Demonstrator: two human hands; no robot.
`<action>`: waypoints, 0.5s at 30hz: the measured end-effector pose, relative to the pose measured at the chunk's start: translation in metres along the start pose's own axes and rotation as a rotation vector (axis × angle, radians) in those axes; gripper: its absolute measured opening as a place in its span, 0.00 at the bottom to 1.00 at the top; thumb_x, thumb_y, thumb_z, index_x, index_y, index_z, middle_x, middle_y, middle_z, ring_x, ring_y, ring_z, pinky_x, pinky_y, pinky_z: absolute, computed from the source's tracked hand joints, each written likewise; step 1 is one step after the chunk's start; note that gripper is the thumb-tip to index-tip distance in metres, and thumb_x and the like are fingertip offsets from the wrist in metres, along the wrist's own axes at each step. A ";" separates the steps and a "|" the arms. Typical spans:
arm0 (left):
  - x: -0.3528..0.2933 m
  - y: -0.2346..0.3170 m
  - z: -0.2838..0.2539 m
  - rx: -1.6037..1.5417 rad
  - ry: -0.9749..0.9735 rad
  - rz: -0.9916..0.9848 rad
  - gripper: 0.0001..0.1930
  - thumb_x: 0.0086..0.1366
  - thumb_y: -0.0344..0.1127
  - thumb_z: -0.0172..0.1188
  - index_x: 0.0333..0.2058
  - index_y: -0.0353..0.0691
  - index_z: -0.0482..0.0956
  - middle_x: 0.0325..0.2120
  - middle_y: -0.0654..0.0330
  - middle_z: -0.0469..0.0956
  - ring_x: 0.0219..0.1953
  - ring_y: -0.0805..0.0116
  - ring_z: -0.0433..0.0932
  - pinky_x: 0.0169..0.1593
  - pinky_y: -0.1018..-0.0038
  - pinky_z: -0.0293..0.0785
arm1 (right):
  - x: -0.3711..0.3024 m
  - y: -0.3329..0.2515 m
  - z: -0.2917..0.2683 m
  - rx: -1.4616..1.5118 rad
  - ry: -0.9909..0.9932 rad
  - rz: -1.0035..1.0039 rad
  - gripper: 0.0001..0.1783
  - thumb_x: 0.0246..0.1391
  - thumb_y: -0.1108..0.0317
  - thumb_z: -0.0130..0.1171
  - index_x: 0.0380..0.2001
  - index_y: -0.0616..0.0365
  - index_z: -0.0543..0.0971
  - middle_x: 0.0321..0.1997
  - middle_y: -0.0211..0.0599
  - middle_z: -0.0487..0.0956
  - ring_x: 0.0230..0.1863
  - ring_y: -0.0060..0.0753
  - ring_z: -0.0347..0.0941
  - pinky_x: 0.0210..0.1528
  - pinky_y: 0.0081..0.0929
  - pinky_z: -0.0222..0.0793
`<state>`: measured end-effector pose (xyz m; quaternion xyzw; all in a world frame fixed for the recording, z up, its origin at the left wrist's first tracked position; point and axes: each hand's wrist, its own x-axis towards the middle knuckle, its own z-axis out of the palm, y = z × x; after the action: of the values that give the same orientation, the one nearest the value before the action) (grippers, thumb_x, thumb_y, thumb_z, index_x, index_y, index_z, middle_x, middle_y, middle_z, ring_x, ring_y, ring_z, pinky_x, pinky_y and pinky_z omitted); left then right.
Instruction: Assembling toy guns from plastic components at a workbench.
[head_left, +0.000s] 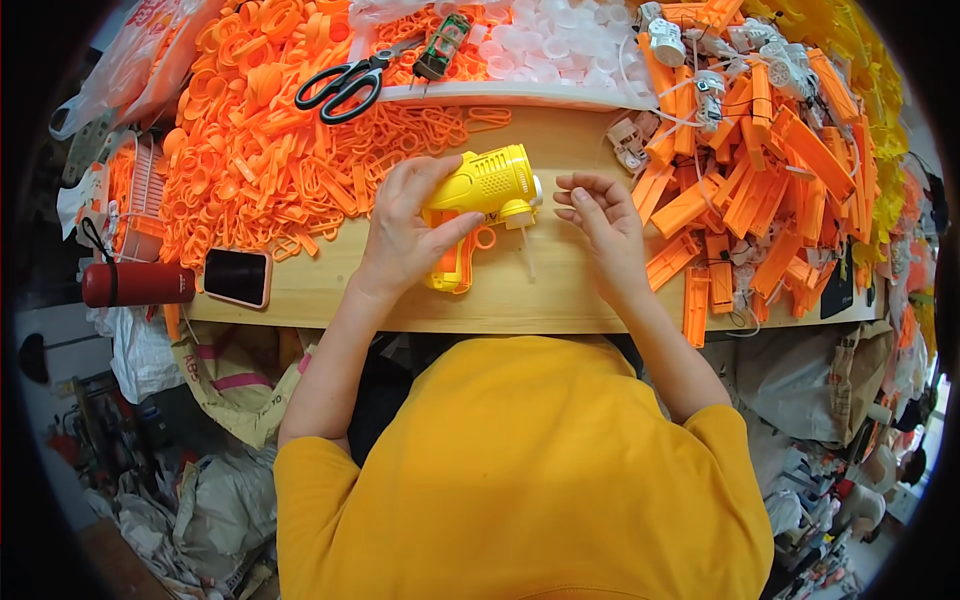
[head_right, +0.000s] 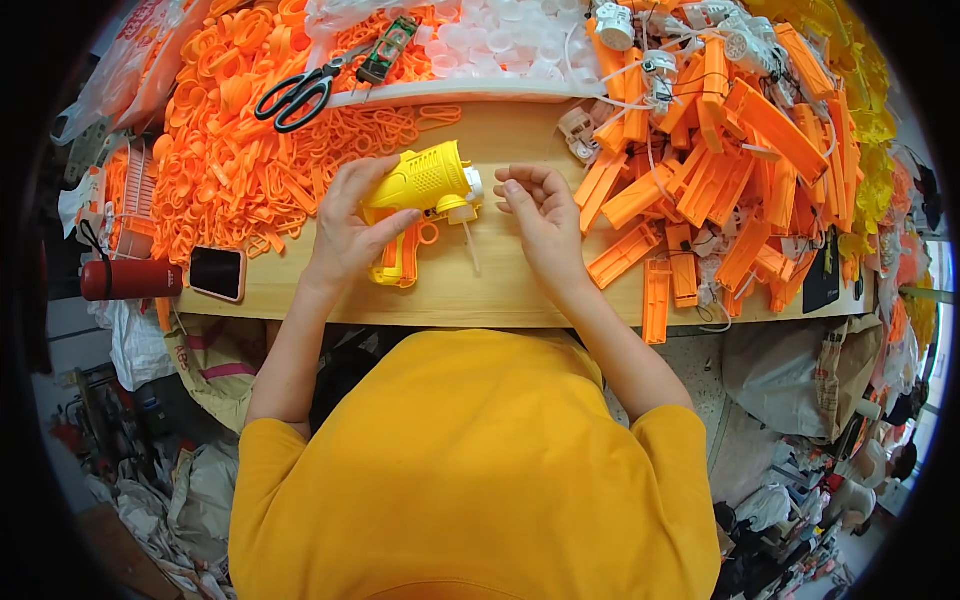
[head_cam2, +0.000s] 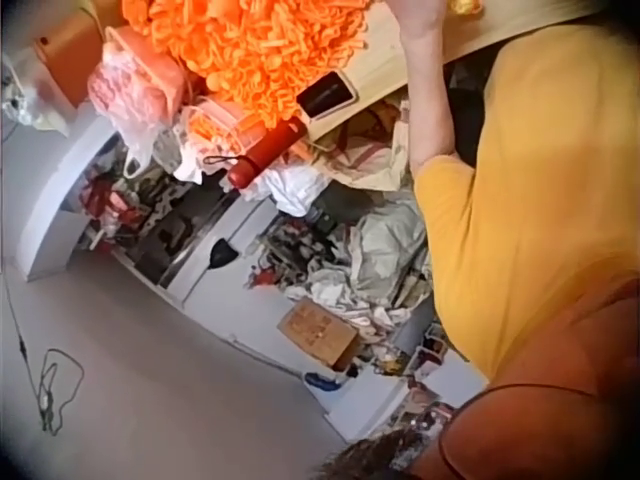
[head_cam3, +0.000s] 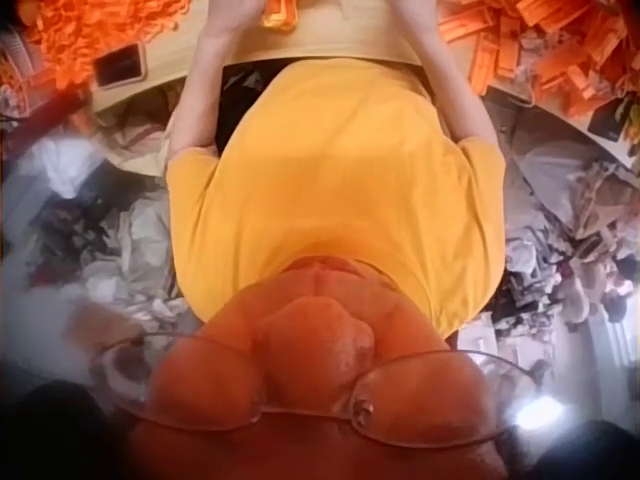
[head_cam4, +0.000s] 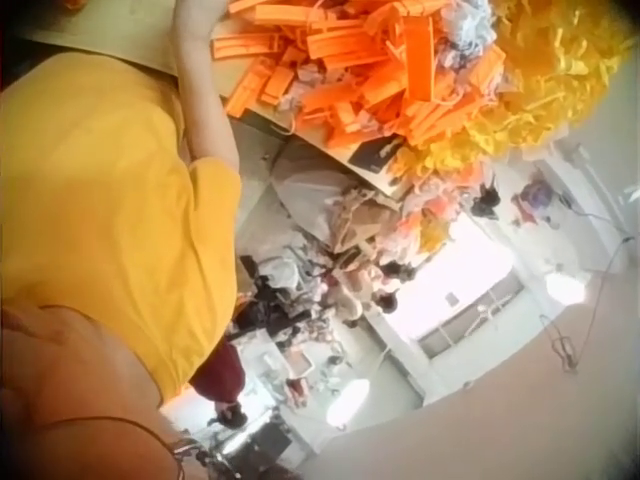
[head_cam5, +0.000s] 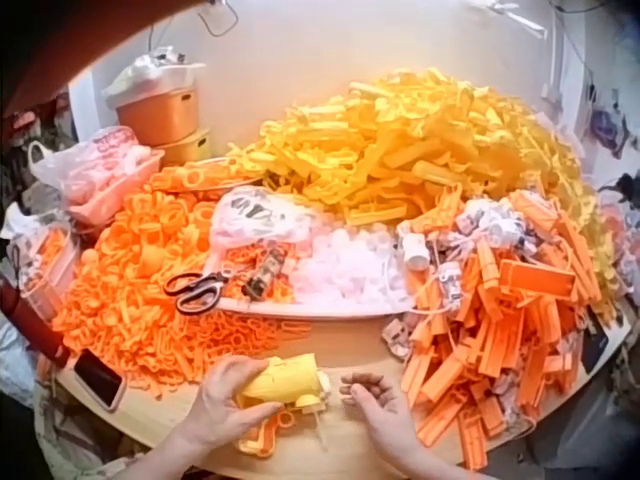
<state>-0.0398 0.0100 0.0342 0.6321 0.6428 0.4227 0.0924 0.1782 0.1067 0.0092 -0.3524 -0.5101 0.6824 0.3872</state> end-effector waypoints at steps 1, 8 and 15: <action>-0.002 -0.001 0.002 -0.003 -0.005 -0.002 0.28 0.47 0.37 0.71 0.49 0.37 0.75 0.41 0.51 0.75 0.46 0.54 0.73 0.51 0.63 0.69 | -0.001 0.004 -0.002 0.000 0.004 0.005 0.13 0.63 0.68 0.51 0.48 0.63 0.70 0.50 0.41 0.75 0.49 0.30 0.74 0.51 0.28 0.71; -0.009 -0.002 0.010 0.090 -0.014 -0.006 0.28 0.46 0.38 0.71 0.48 0.39 0.76 0.40 0.53 0.74 0.45 0.54 0.73 0.50 0.62 0.68 | -0.006 0.010 0.006 0.067 0.009 0.239 0.16 0.65 0.65 0.49 0.51 0.63 0.65 0.53 0.43 0.72 0.46 0.33 0.76 0.47 0.28 0.75; -0.009 -0.002 0.012 0.058 -0.031 -0.031 0.28 0.46 0.38 0.71 0.48 0.38 0.76 0.41 0.52 0.73 0.45 0.55 0.73 0.50 0.63 0.69 | -0.006 0.011 0.010 0.116 -0.001 0.302 0.16 0.65 0.65 0.48 0.50 0.63 0.64 0.52 0.44 0.72 0.44 0.36 0.78 0.46 0.31 0.76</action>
<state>-0.0316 0.0069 0.0221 0.6308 0.6631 0.3926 0.0906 0.1697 0.0954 0.0015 -0.4018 -0.4111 0.7614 0.2997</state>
